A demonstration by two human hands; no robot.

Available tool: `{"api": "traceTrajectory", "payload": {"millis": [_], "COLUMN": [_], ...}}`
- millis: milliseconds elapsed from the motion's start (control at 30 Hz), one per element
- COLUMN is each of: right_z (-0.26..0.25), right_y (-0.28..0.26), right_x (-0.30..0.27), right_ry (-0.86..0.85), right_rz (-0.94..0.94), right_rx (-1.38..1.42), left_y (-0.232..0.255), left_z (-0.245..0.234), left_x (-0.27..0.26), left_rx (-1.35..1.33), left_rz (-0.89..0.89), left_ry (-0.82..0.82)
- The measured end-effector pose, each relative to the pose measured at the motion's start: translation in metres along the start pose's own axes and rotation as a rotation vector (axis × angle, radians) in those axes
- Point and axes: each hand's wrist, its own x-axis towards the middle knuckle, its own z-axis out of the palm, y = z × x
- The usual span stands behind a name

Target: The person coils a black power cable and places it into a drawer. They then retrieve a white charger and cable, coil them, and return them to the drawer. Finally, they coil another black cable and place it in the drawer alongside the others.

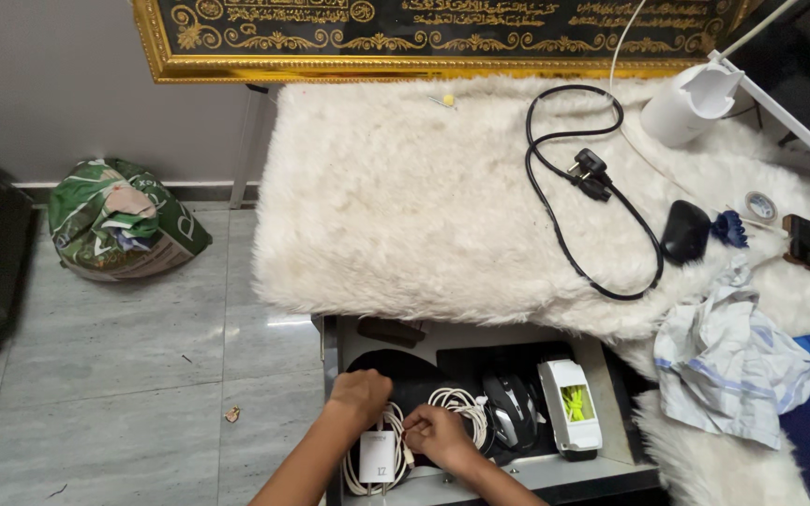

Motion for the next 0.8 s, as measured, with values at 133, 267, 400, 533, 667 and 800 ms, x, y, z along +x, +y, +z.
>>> {"api": "traceTrajectory", "payload": {"millis": [133,267,400,533,667,800], "right_z": [-0.013,-0.031,-0.051,-0.089,-0.115,-0.134], "right_y": [-0.015,-0.058,-0.103,-0.141,-0.171,-0.178], "right_x": [-0.008,-0.038,-0.059,-0.059,-0.054,-0.046], "right_ry": [-0.047,0.131,0.347,0.724,0.935,0.889], "right_rz": [-0.24,-0.468,-0.613,-0.941,-0.939,-0.909], "right_rx": [-0.269,-0.526,-0.452,-0.532,-0.647,-0.633], "left_y": [0.001,0.003,0.015,0.029,0.032,0.032], "left_z": [-0.004,-0.04,-0.086,-0.134,-0.171,-0.189], "left_x": [0.001,-0.02,-0.045,-0.064,-0.067,-0.053], "left_rx": [0.024,-0.015,-0.114,-0.229,-0.181,-0.183], "left_rz": [0.052,0.253,0.443,0.517,0.481,0.45], "left_ry": [0.019,0.263,0.618,0.94,1.072,1.123]}}
